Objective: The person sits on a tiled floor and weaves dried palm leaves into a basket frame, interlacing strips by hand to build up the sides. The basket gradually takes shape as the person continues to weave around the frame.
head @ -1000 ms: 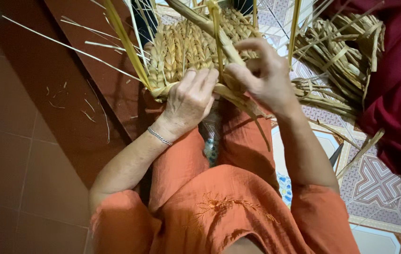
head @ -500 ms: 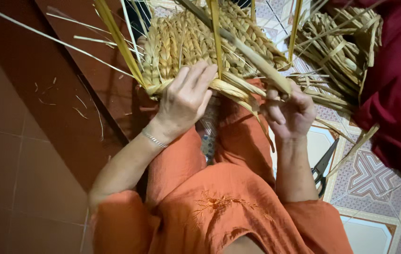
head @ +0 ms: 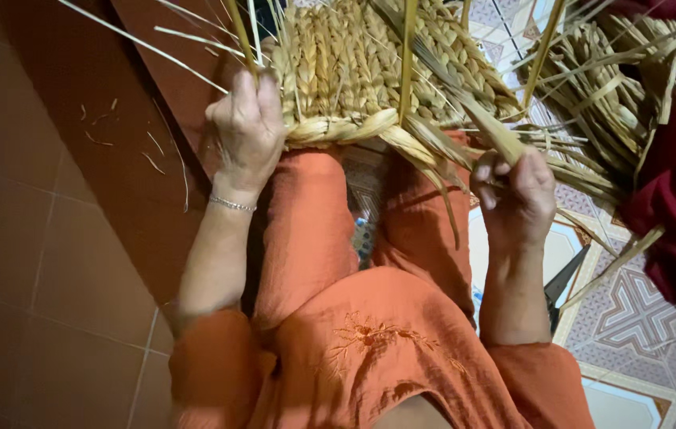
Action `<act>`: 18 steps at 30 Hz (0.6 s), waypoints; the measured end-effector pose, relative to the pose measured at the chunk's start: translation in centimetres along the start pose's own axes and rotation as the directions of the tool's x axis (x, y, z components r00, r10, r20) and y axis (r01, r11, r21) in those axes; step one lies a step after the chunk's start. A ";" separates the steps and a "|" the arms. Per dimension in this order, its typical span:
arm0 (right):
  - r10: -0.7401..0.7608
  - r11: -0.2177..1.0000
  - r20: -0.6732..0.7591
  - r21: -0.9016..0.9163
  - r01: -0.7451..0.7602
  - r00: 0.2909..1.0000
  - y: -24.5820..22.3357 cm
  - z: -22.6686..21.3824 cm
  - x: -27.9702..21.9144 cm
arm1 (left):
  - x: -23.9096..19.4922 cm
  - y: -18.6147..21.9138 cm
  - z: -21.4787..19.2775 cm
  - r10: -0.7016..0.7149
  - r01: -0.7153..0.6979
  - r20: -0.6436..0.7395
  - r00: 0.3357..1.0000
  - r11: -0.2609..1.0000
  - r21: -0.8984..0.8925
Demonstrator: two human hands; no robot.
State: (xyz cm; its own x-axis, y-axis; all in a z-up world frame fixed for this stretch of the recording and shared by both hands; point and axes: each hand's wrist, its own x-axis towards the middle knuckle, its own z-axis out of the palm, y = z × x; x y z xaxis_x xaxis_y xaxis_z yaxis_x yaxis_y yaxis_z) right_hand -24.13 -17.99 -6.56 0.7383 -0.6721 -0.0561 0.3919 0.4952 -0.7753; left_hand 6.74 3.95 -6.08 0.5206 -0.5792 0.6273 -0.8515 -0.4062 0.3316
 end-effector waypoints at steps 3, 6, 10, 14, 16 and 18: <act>-0.025 0.961 0.208 0.274 -0.034 0.978 -0.8 -1.0 -0.1 | 0.8 -0.8 0.5 -0.146 0.144 0.009 0.989 0.959 -0.243; 0.006 0.987 0.264 -0.157 0.037 0.965 -0.8 -1.3 -0.5 | 1.2 -0.6 0.1 -0.105 0.103 -0.004 0.995 0.987 -0.122; -0.093 0.544 0.246 -0.799 0.256 0.965 -0.2 -1.5 -2.8 | 1.1 -0.3 -1.4 -0.049 0.050 0.016 0.999 0.996 -0.077; -0.308 0.831 0.055 -0.471 0.297 0.950 1.2 -2.0 -3.0 | 1.8 -0.3 -2.0 -0.052 0.053 0.018 0.998 0.997 -0.063; -0.327 0.919 -0.042 -0.249 0.307 0.944 2.0 -2.2 -3.3 | 1.8 -0.3 -2.1 -0.045 0.047 0.026 0.999 0.997 -0.054; -0.270 0.954 -0.070 -0.151 0.258 0.960 2.0 -2.4 -3.6 | 1.7 0.1 -2.2 -0.048 0.049 0.028 0.998 0.997 -0.052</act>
State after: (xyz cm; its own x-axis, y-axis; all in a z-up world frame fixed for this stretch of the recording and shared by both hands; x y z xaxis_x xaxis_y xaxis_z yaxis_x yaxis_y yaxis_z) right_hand -27.29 -15.90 -9.46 0.5647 -0.8177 0.1117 0.4814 0.2164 -0.8494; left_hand 7.42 4.54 -3.42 0.5622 -0.5790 0.5905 -0.8270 -0.3968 0.3983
